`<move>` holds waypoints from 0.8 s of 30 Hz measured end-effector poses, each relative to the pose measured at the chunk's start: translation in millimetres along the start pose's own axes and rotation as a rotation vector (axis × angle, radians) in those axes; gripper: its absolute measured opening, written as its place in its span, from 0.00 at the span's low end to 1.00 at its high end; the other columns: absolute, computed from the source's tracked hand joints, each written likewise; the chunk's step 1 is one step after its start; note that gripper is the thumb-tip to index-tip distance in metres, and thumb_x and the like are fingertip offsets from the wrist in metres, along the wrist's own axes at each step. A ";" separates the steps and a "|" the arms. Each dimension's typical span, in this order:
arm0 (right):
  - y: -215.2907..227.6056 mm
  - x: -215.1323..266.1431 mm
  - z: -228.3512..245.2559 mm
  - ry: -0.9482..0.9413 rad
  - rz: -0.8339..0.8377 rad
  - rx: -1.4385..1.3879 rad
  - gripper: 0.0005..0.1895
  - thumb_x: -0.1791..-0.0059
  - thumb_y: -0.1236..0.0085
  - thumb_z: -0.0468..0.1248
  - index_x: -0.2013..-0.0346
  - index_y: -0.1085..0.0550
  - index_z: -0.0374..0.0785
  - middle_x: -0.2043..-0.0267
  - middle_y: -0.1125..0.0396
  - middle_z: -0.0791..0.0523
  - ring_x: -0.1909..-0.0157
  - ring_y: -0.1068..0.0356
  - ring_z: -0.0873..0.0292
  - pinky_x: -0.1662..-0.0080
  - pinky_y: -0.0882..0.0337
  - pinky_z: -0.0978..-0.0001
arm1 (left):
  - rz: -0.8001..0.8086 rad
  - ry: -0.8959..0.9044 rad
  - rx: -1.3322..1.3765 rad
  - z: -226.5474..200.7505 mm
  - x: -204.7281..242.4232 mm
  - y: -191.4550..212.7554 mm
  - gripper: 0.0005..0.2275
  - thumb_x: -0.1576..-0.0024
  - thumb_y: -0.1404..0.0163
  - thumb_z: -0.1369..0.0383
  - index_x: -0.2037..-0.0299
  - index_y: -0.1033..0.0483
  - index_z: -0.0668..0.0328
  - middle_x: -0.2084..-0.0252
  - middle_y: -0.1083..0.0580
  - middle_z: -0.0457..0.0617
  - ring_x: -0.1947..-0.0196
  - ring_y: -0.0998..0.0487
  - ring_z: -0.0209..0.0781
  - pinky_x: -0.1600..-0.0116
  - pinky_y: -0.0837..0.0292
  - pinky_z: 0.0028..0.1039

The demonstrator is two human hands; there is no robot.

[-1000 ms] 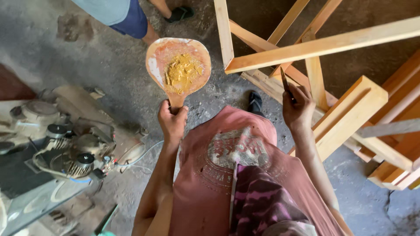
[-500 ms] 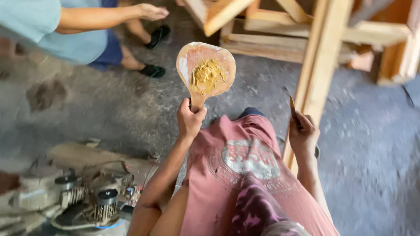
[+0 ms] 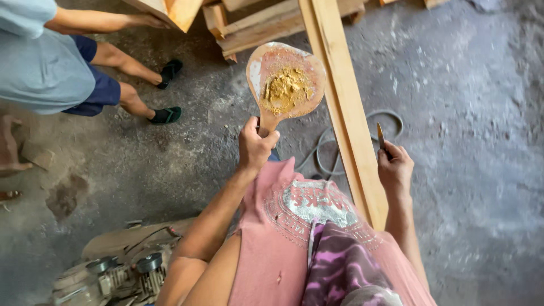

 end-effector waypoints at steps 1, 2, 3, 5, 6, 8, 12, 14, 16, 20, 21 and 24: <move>9.7 18.0 -23.5 -0.012 0.009 0.019 0.13 0.49 0.40 0.33 0.49 0.21 0.38 0.62 0.29 0.48 0.62 0.28 0.50 0.55 0.29 0.61 | 0.015 -0.001 -0.002 -1.5 13.0 -9.9 0.07 0.50 0.44 0.72 0.67 0.29 0.64 0.79 0.26 0.46 0.81 0.28 0.31 0.76 0.33 0.26; 21.2 37.2 -45.8 -0.036 -0.015 0.050 0.13 0.49 0.40 0.34 0.49 0.21 0.38 0.62 0.29 0.48 0.62 0.28 0.49 0.55 0.28 0.60 | 0.043 -0.016 0.001 -2.9 25.2 -19.3 0.07 0.50 0.44 0.72 0.67 0.29 0.64 0.78 0.26 0.46 0.80 0.27 0.31 0.75 0.32 0.26; 33.1 54.5 -64.6 -0.052 -0.032 0.082 0.13 0.48 0.39 0.35 0.49 0.21 0.38 0.62 0.29 0.47 0.61 0.28 0.47 0.54 0.28 0.58 | 0.061 -0.030 0.007 -3.7 37.8 -25.8 0.08 0.50 0.43 0.72 0.67 0.30 0.64 0.78 0.26 0.46 0.80 0.26 0.31 0.75 0.32 0.26; 55.0 90.1 -95.0 -0.095 -0.068 0.129 0.12 0.48 0.39 0.36 0.49 0.20 0.38 0.62 0.29 0.47 0.60 0.28 0.46 0.54 0.28 0.57 | 0.104 -0.051 -0.020 -2.3 58.1 -32.5 0.08 0.50 0.43 0.71 0.67 0.30 0.64 0.78 0.25 0.46 0.79 0.25 0.31 0.75 0.30 0.26; 65.3 107.5 -106.9 -0.122 -0.087 0.145 0.12 0.47 0.39 0.35 0.49 0.20 0.38 0.62 0.29 0.46 0.60 0.28 0.46 0.54 0.29 0.56 | 0.128 -0.057 -0.053 -0.1 65.5 -33.7 0.08 0.50 0.43 0.71 0.68 0.30 0.65 0.78 0.25 0.46 0.80 0.25 0.32 0.75 0.30 0.26; 78.2 147.9 -120.0 -0.191 -0.157 0.160 0.12 0.47 0.39 0.35 0.49 0.20 0.38 0.62 0.29 0.46 0.60 0.28 0.46 0.54 0.29 0.56 | 0.185 -0.066 -0.094 4.5 75.9 -34.6 0.08 0.50 0.43 0.71 0.69 0.30 0.64 0.78 0.25 0.46 0.80 0.25 0.32 0.75 0.30 0.26; 90.6 229.9 -124.9 -0.328 -0.287 0.175 0.13 0.46 0.41 0.35 0.47 0.20 0.39 0.61 0.29 0.46 0.60 0.28 0.46 0.53 0.29 0.56 | 0.299 -0.049 -0.047 22.6 88.5 -51.6 0.08 0.52 0.43 0.71 0.69 0.30 0.64 0.77 0.25 0.47 0.80 0.25 0.32 0.75 0.30 0.26; 86.7 275.9 -113.0 -0.376 -0.318 0.216 0.13 0.46 0.41 0.36 0.47 0.20 0.38 0.62 0.29 0.46 0.60 0.28 0.46 0.53 0.29 0.56 | 0.365 -0.014 -0.036 34.3 91.5 -57.0 0.09 0.52 0.43 0.70 0.68 0.29 0.64 0.77 0.25 0.48 0.80 0.25 0.33 0.75 0.30 0.27; 79.3 315.7 -99.2 -0.410 -0.339 0.285 0.12 0.46 0.40 0.36 0.49 0.20 0.38 0.62 0.29 0.46 0.60 0.28 0.45 0.53 0.29 0.56 | 0.430 0.037 -0.075 46.9 94.7 -64.6 0.09 0.52 0.43 0.69 0.68 0.30 0.65 0.78 0.25 0.50 0.80 0.25 0.35 0.75 0.30 0.29; 68.8 386.9 -75.0 -0.479 -0.313 0.301 0.11 0.47 0.40 0.35 0.51 0.20 0.34 0.61 0.29 0.45 0.59 0.28 0.45 0.53 0.29 0.55 | 0.488 -0.140 -0.139 59.0 124.5 -66.5 0.12 0.53 0.41 0.67 0.67 0.28 0.67 0.74 0.24 0.53 0.73 0.23 0.41 0.68 0.28 0.34; 66.1 401.6 -67.8 -0.505 -0.319 0.285 0.11 0.46 0.41 0.36 0.52 0.20 0.34 0.61 0.28 0.45 0.59 0.28 0.45 0.53 0.29 0.55 | 0.527 -0.120 -0.111 63.7 130.8 -65.7 0.13 0.53 0.41 0.66 0.65 0.28 0.67 0.72 0.24 0.53 0.72 0.22 0.41 0.67 0.27 0.34; 67.9 433.8 -47.1 -0.504 -0.383 0.296 0.10 0.44 0.41 0.36 0.52 0.20 0.34 0.62 0.28 0.45 0.59 0.28 0.46 0.53 0.29 0.56 | 0.595 -0.109 -0.109 73.6 150.4 -65.9 0.13 0.54 0.42 0.66 0.64 0.26 0.67 0.71 0.23 0.54 0.71 0.22 0.41 0.65 0.26 0.34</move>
Point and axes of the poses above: each hand's wrist, its own x-axis away from the middle knuckle, its own y-axis out of the back of the hand, z = x × y, the point moved 5 cm from there along -x, towards the middle knuckle
